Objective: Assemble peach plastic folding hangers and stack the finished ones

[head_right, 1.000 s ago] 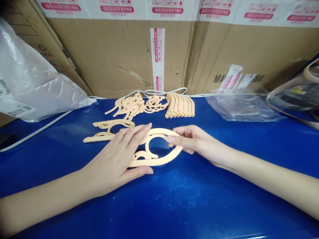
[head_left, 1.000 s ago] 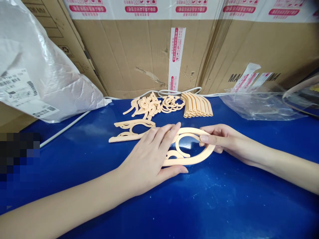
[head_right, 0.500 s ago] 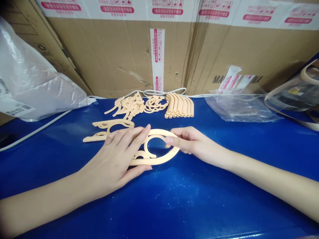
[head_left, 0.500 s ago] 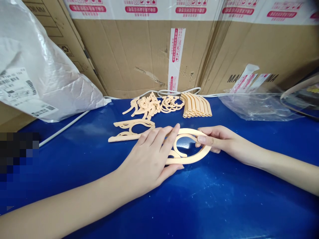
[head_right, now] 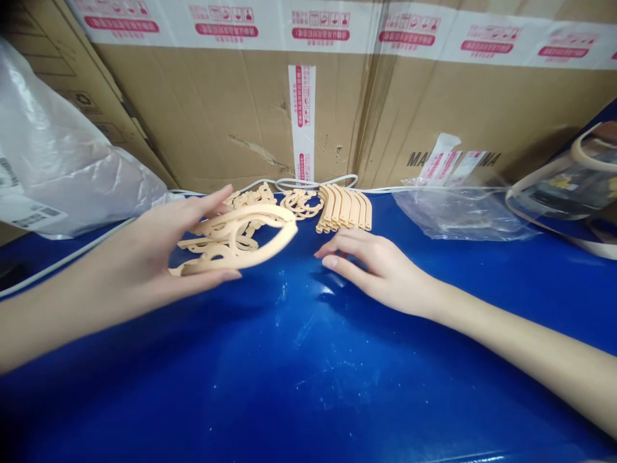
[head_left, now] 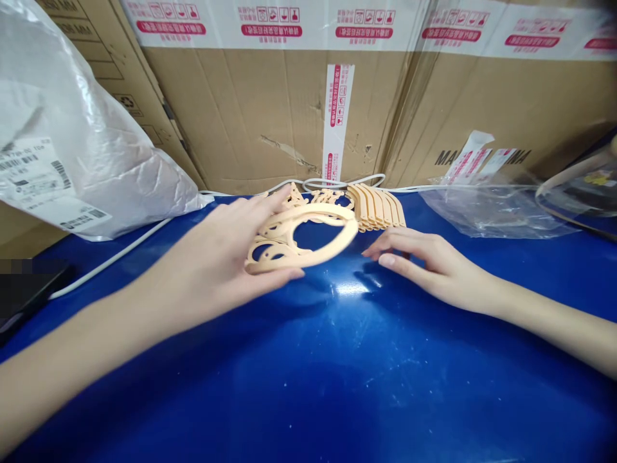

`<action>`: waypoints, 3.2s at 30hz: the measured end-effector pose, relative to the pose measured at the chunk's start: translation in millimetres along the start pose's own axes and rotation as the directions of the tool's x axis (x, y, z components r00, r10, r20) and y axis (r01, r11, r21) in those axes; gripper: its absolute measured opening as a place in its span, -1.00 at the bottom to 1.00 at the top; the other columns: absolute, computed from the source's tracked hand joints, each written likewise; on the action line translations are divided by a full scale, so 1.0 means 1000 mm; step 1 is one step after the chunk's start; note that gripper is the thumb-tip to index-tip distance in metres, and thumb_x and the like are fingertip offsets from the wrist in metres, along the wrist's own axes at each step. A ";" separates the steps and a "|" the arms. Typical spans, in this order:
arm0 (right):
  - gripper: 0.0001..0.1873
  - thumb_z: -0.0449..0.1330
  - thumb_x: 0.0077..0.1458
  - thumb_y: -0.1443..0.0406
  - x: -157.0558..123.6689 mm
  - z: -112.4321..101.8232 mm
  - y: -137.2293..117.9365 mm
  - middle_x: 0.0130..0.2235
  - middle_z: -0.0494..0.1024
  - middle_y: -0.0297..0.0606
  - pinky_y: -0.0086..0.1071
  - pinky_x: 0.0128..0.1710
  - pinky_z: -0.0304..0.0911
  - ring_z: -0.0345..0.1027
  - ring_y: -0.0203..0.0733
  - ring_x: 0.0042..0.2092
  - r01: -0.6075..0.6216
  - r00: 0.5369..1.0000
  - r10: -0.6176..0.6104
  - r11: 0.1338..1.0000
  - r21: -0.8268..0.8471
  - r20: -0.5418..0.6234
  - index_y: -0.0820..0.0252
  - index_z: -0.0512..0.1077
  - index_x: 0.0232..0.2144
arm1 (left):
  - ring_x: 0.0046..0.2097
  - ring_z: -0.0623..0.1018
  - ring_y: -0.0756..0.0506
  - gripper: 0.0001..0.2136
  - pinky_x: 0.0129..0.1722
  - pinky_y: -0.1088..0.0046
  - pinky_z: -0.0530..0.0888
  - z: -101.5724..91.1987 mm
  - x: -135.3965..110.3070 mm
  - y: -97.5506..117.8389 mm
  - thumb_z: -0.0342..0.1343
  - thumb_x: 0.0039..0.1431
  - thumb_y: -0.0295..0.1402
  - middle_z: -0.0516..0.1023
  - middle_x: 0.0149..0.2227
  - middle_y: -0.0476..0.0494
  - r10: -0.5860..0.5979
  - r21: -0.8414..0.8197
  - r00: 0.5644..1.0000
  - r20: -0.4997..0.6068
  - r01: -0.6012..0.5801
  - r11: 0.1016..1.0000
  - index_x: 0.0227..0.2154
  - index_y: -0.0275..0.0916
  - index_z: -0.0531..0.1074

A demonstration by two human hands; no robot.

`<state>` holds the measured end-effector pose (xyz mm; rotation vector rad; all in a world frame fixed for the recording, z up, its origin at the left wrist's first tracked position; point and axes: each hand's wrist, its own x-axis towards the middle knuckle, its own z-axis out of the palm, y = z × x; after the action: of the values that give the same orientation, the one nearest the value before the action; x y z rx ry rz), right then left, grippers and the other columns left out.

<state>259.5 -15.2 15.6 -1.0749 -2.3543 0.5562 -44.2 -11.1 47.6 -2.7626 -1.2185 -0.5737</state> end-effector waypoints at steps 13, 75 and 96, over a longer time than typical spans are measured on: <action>-0.55 0.06 0.25 0.13 -0.002 0.013 0.010 0.23 0.32 -0.16 -0.04 0.18 0.14 0.22 -0.04 0.21 0.243 0.965 -0.182 0.889 -0.388 0.187 0.08 0.32 0.15 | 0.16 0.35 -0.20 -0.40 0.20 0.15 0.25 -0.011 -0.015 -0.054 0.01 0.22 0.06 0.32 0.20 -0.13 -0.143 -0.095 0.948 0.285 0.177 0.980 0.18 -0.23 0.22; -0.55 -0.03 0.30 0.10 -0.003 0.015 0.011 0.23 0.30 -0.16 -0.13 0.18 0.15 0.21 -0.09 0.19 0.257 0.962 -0.185 0.866 -0.428 0.203 0.13 0.31 0.14 | 0.10 0.42 -0.22 -0.17 0.09 0.33 0.30 -0.004 -0.023 -0.082 0.05 0.04 0.11 0.36 0.18 -0.14 -0.268 0.035 0.863 0.429 0.280 0.959 0.31 -0.17 -0.02; -0.56 -0.02 0.30 0.11 -0.004 0.015 0.011 0.23 0.29 -0.19 -0.13 0.19 0.14 0.20 -0.11 0.20 0.251 0.963 -0.179 0.869 -0.426 0.203 0.10 0.30 0.15 | -0.15 0.51 -0.22 -0.35 -0.18 0.33 0.43 -0.034 -0.025 -0.081 0.03 -0.44 0.19 0.50 -0.21 -0.11 -0.545 0.205 0.735 0.402 0.508 0.837 -0.28 -0.16 0.35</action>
<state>259.9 -13.9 -3.7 -0.9562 -2.7820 0.0048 -128.2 19.6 63.2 -2.5256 -2.1070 0.1262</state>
